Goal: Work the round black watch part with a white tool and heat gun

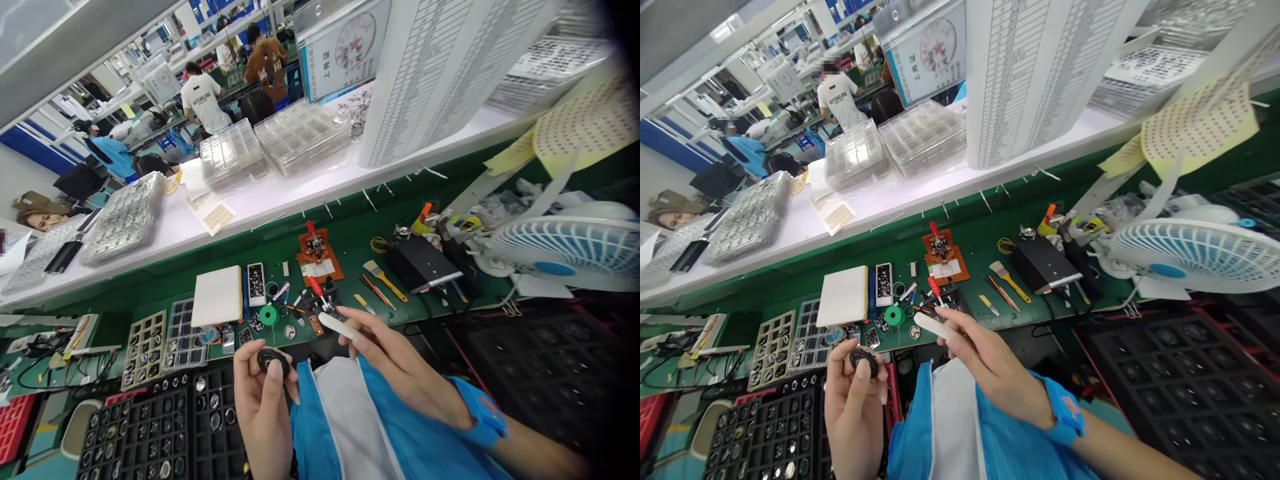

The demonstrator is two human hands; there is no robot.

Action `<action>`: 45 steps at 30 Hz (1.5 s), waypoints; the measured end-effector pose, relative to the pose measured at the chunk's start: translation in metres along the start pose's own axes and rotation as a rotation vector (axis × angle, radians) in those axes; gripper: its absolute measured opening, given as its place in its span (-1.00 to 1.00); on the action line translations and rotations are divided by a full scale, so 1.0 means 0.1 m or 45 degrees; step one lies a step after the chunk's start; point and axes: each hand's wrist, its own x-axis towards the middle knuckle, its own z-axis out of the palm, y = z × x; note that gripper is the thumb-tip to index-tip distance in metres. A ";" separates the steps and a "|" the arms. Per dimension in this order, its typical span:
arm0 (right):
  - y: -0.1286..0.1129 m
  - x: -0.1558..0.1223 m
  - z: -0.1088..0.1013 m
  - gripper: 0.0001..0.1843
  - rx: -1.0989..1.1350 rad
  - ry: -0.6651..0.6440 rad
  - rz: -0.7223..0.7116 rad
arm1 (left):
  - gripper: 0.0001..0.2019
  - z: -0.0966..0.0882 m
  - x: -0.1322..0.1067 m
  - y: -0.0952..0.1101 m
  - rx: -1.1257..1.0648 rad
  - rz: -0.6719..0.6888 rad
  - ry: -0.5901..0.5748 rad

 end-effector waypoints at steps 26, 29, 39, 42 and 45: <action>-0.54 0.37 0.33 -0.79 0.183 -0.229 -0.080 | -0.84 -0.05 -0.14 -0.25 0.528 0.345 0.015; -0.48 0.35 0.27 -0.73 0.227 -0.280 0.015 | -0.82 -0.06 -0.14 -0.24 0.418 0.278 -0.012; -0.44 0.25 0.25 -0.64 0.337 -0.289 0.012 | -0.81 -0.08 -0.17 -0.23 0.357 0.175 -0.051; -0.46 0.21 0.25 -0.65 0.318 -0.271 -0.012 | -0.82 -0.07 -0.19 -0.23 0.367 0.171 -0.052; -0.48 0.18 0.25 -0.66 0.258 -0.244 -0.027 | -0.82 -0.07 -0.20 -0.24 0.380 0.183 -0.060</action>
